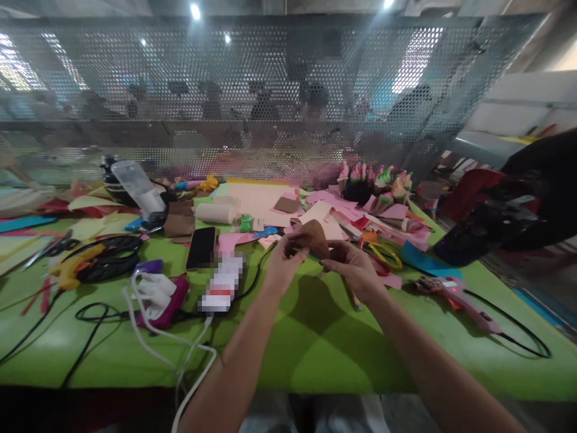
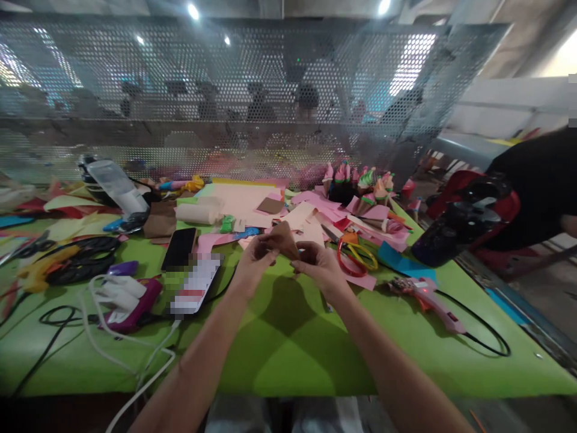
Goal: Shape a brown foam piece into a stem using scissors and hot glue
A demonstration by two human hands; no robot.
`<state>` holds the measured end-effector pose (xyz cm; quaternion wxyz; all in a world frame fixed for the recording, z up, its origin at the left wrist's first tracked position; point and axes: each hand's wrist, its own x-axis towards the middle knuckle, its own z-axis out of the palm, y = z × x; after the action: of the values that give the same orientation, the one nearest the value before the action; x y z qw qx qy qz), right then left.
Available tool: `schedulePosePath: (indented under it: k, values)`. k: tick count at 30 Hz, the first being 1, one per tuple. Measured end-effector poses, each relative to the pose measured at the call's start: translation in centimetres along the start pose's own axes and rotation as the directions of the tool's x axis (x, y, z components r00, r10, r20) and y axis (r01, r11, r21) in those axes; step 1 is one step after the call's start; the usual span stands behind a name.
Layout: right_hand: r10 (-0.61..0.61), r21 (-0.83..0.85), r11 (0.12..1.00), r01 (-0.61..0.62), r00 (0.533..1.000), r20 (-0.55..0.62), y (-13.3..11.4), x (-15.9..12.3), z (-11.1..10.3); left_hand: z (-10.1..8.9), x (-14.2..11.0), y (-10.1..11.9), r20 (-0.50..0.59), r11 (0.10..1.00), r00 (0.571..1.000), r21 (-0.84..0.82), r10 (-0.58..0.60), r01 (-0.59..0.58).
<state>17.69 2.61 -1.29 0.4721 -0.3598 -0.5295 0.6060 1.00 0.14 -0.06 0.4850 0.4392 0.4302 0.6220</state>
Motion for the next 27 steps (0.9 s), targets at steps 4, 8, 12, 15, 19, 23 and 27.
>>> schedulePosePath:
  k: [4, 8, 12, 15, 19, 23, 27]
  values:
    - [0.017, -0.007, 1.0, -0.016, 0.998, 0.053, 0.2, 0.0, 0.3, 0.1, -0.1, -0.7, 0.024, 0.999, 1.0, -0.029, -0.02, 0.021]
    - [-0.005, -0.01, 1.0, 0.006, 1.0, 0.026, 0.4, 0.1, 0.4, 0.4, -0.2, -1.6, 0.105, 0.997, 0.992, 0.041, -0.073, 0.069]
    - [-0.001, -0.035, 0.999, 0.003, 0.998, 0.056, 0.6, 0.0, 0.6, 0.4, -0.1, -1.8, 0.098, 0.997, 0.993, 0.051, -0.064, 0.06]
    - [-0.016, -0.082, 0.996, 0.023, 0.997, 0.078, 0.5, -0.3, 0.7, 0.1, 0.0, -1.4, 0.064, 0.995, 0.994, 0.04, -0.091, 0.089]
    - [-0.109, -0.231, 0.966, 0.114, 0.993, 0.034, 0.0, -0.7, 0.2, -0.3, 0.1, -1.0, 0.025, 0.991, 0.992, 0.07, -0.12, 0.118]
    - [-0.315, -0.382, 0.88, 0.281, 0.949, -0.028, -0.9, -1.0, -0.6, -0.5, 0.3, -0.9, 0.047, 0.982, 0.99, 0.139, -0.132, 0.125]
    - [-0.416, -0.479, 0.798, 0.365, 0.909, 0.0, -1.4, -1.1, -0.8, -0.4, 0.3, -0.9, 0.12, 0.973, 0.984, 0.205, -0.132, 0.106]
